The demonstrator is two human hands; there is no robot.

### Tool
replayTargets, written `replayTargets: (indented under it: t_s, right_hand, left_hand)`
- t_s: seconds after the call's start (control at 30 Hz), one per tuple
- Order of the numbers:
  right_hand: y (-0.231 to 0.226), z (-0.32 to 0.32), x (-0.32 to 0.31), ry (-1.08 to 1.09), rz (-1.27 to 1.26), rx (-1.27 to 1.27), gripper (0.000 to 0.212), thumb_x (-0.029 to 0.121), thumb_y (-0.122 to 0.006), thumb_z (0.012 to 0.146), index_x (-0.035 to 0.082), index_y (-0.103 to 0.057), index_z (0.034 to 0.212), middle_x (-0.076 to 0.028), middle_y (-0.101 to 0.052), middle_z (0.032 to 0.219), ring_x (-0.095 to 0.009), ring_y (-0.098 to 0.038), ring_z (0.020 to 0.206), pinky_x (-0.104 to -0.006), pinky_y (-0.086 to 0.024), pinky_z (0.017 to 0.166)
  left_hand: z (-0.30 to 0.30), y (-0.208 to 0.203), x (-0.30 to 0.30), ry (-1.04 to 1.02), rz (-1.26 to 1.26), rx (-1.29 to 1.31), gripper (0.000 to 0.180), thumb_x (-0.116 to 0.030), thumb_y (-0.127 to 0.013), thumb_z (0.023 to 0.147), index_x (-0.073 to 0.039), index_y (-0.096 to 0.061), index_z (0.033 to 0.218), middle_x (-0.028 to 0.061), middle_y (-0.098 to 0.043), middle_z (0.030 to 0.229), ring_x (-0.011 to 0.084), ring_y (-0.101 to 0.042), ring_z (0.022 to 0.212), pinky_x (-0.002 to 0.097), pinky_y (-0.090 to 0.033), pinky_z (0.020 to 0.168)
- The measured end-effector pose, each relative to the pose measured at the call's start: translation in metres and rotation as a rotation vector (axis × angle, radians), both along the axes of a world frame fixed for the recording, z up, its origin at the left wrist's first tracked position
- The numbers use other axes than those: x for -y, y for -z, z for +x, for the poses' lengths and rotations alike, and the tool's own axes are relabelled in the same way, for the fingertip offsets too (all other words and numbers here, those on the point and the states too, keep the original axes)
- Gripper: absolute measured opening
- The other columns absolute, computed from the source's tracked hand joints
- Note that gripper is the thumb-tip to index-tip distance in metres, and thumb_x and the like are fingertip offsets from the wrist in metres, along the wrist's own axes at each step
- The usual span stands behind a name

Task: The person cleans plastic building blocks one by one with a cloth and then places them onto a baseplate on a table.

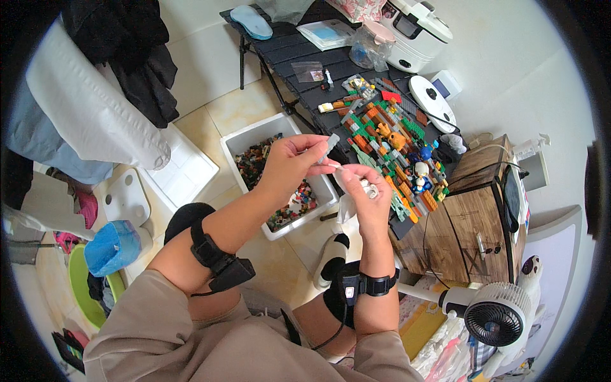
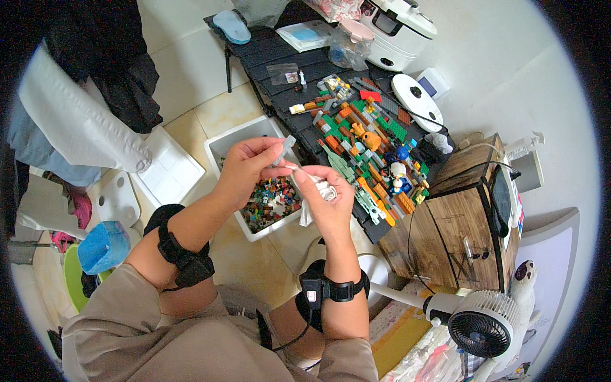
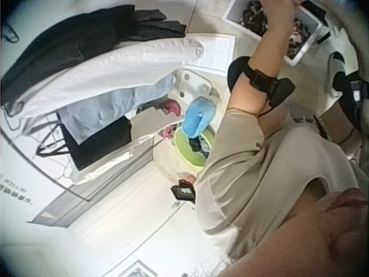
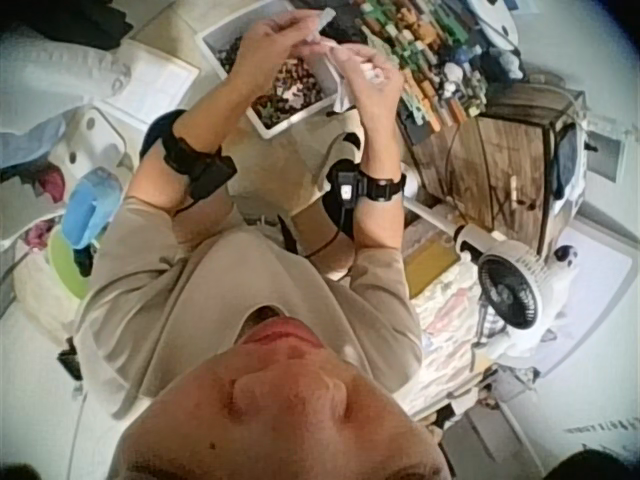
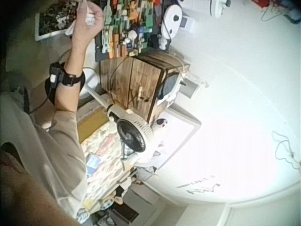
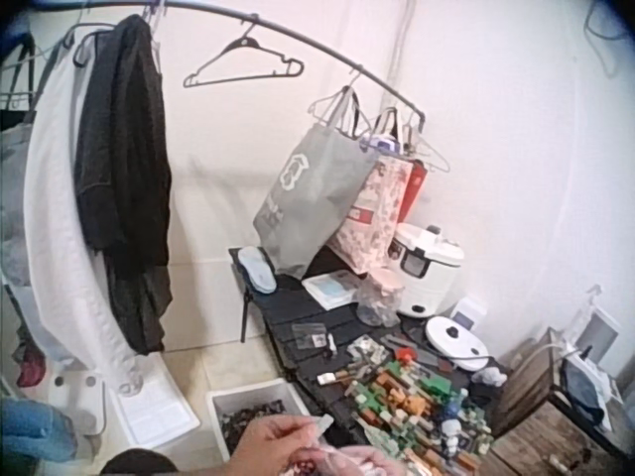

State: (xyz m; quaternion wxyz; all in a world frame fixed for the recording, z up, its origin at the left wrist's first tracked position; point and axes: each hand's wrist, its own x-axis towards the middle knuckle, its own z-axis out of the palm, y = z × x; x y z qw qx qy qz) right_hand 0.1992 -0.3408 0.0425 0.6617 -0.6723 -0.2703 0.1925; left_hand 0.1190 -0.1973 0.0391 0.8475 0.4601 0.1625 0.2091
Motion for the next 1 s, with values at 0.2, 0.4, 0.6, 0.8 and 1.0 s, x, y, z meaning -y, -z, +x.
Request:
replayTargets:
  t_s: [0.2,0.4,0.6,0.8,1.0]
  right_hand:
    - [0.004,0.003,0.0,-0.062,0.163,-0.043,0.016,0.003,-0.066,0.08,0.005,-0.05,0.081,-0.003,-0.058,0.084,-0.007,-0.052,0.074,-0.0197,-0.042,0.067]
    - [0.024,0.016,0.004,-0.008,0.01,0.531,0.019,-0.004,-0.063,0.078,0.005,-0.048,0.082,-0.007,-0.056,0.09,-0.011,-0.053,0.08,-0.0218,-0.042,0.072]
    - [0.005,0.001,0.0,0.053,0.295,-0.025,0.011,-0.003,-0.061,0.082,0.003,-0.051,0.083,-0.007,-0.056,0.09,-0.011,-0.057,0.07,-0.0234,-0.048,0.066]
    - [0.002,0.002,-0.001,0.068,0.33,-0.031,0.009,-0.002,-0.063,0.081,-0.001,-0.058,0.089,-0.009,-0.057,0.098,-0.014,-0.061,0.07,-0.0235,-0.05,0.062]
    - [0.008,0.007,-0.004,0.197,0.067,0.506,0.011,0.0,-0.069,0.074,0.001,-0.064,0.083,-0.009,-0.06,0.09,-0.017,-0.062,0.074,-0.0275,-0.05,0.066]
  left_hand:
    - [0.003,0.004,-0.005,0.03,0.068,0.002,0.029,-0.017,-0.058,0.089,0.004,-0.057,0.107,0.0094,-0.06,0.084,0.0203,-0.066,0.077,0.027,-0.057,0.068]
    - [-0.001,-0.002,-0.004,0.097,0.037,-0.063,0.03,-0.02,-0.06,0.088,0.004,-0.057,0.106,0.0081,-0.059,0.08,0.0202,-0.066,0.071,0.0275,-0.057,0.063]
    - [-0.001,0.005,-0.006,0.11,-0.119,-0.14,0.029,-0.022,-0.06,0.088,0.001,-0.059,0.105,0.0051,-0.059,0.078,0.0141,-0.063,0.062,0.0253,-0.054,0.054]
    - [-0.002,0.004,0.004,0.21,-0.105,-0.142,0.024,-0.019,-0.06,0.088,0.0,-0.062,0.101,0.0023,-0.059,0.073,0.0073,-0.051,0.05,0.0205,-0.039,0.041]
    - [-0.002,0.007,0.006,0.259,-0.06,-0.169,0.022,-0.019,-0.061,0.086,0.0,-0.065,0.098,0.0014,-0.055,0.062,0.0056,-0.046,0.045,0.0199,-0.032,0.037]
